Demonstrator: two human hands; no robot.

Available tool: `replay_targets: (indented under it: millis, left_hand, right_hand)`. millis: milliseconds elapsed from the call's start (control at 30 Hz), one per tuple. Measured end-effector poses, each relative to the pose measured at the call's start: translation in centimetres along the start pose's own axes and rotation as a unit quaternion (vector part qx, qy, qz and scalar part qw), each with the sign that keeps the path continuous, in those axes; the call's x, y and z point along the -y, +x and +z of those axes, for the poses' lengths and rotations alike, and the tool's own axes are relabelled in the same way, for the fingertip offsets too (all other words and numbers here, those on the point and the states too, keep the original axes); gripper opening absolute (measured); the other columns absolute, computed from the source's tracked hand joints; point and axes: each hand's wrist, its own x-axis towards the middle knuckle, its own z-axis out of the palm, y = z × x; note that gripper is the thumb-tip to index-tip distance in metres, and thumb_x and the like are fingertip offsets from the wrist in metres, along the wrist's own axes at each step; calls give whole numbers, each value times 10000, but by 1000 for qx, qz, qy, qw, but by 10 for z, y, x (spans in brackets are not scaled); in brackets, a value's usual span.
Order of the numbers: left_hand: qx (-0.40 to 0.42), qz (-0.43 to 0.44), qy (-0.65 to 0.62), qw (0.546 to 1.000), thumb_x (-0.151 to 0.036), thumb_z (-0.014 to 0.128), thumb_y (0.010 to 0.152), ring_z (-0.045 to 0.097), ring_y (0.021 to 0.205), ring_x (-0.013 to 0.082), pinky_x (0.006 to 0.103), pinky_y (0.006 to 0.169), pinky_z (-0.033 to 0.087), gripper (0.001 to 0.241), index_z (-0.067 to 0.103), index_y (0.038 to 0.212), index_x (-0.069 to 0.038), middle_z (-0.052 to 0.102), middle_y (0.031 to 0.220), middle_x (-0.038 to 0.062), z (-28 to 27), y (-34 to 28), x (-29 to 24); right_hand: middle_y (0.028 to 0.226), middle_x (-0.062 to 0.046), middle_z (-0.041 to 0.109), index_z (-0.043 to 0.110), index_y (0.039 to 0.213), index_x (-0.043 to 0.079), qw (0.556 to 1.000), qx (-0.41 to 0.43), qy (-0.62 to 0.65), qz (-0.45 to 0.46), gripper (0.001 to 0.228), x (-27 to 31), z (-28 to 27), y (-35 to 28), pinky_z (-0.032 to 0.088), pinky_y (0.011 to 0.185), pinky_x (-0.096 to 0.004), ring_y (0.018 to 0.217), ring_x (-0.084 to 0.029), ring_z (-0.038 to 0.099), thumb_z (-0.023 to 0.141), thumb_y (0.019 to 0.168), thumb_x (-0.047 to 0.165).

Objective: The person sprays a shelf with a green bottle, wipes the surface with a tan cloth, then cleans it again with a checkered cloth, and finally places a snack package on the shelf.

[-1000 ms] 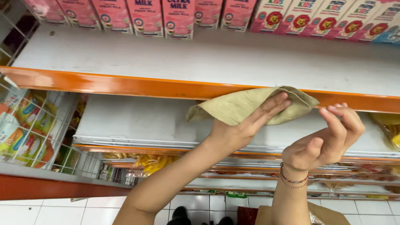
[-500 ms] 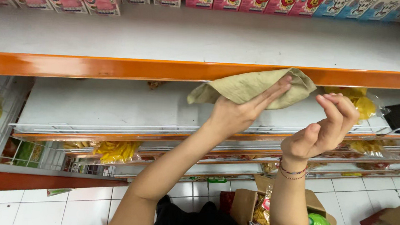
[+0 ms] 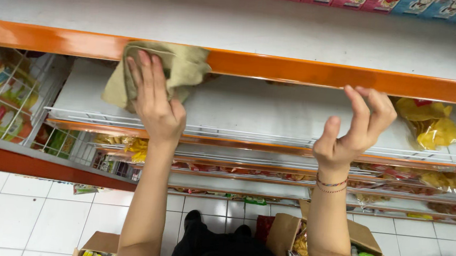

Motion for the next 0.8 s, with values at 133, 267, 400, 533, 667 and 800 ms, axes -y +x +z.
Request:
replay_targets:
  millis: [133,267,400,533,667,800]
  left_hand:
    - [-15,-20,-82,996,-189,479,1094,98,1620,358,583,1328,-15,594,313,1660,-118,242,1741,73,-9,11,-18]
    - [-22,20,-125,992,-286,458,1147,43,1608,297,570,1305,-61,554,268,1647,-140,205,1732,39,-4,39,-43]
    - [85,45,24,995,-317,544,1074,168,1614,383,649,1297,-23,584,433,1603,-96,333,1692,117,-11,58,-73]
    - [92,52,38,994,-292,577,1046,266,1559,361,622,1256,62,537,507,1544,-103,427,1625,65,-17,69,-86]
    - [84,65,29,994,-259,588,1032,282,1545,386,616,1255,91,533,530,1530,-80,447,1611,77,-18,64,-87]
    - [45,110,39,992,-256,614,1039,333,1528,384,642,1276,55,514,552,1504,-46,477,1585,93,-14,50,-90]
  right_hand:
    - [1486,-180,504,610,1425,-49,994,80,-62,-36,508,11,14,9,217,1282,-595,1455,-385,402,605,1021,259]
    - [1476,-142,522,661,1326,97,989,124,-72,-26,370,18,23,7,164,1330,-582,1501,-352,392,658,976,217]
    - [1436,-162,512,589,1361,5,994,105,-33,-24,456,18,20,7,137,1292,-636,1462,-372,422,672,950,183]
    - [1478,-158,522,567,1436,-19,989,128,-71,-13,517,6,10,18,120,1273,-631,1465,-368,418,673,965,166]
    - [1380,-154,518,583,1380,5,992,112,-53,-30,421,-3,8,12,189,1296,-583,1444,-374,423,675,990,135]
    - [1320,-146,527,606,1313,8,994,90,-58,-22,391,-3,8,1,261,1266,-578,1328,-354,492,689,948,120]
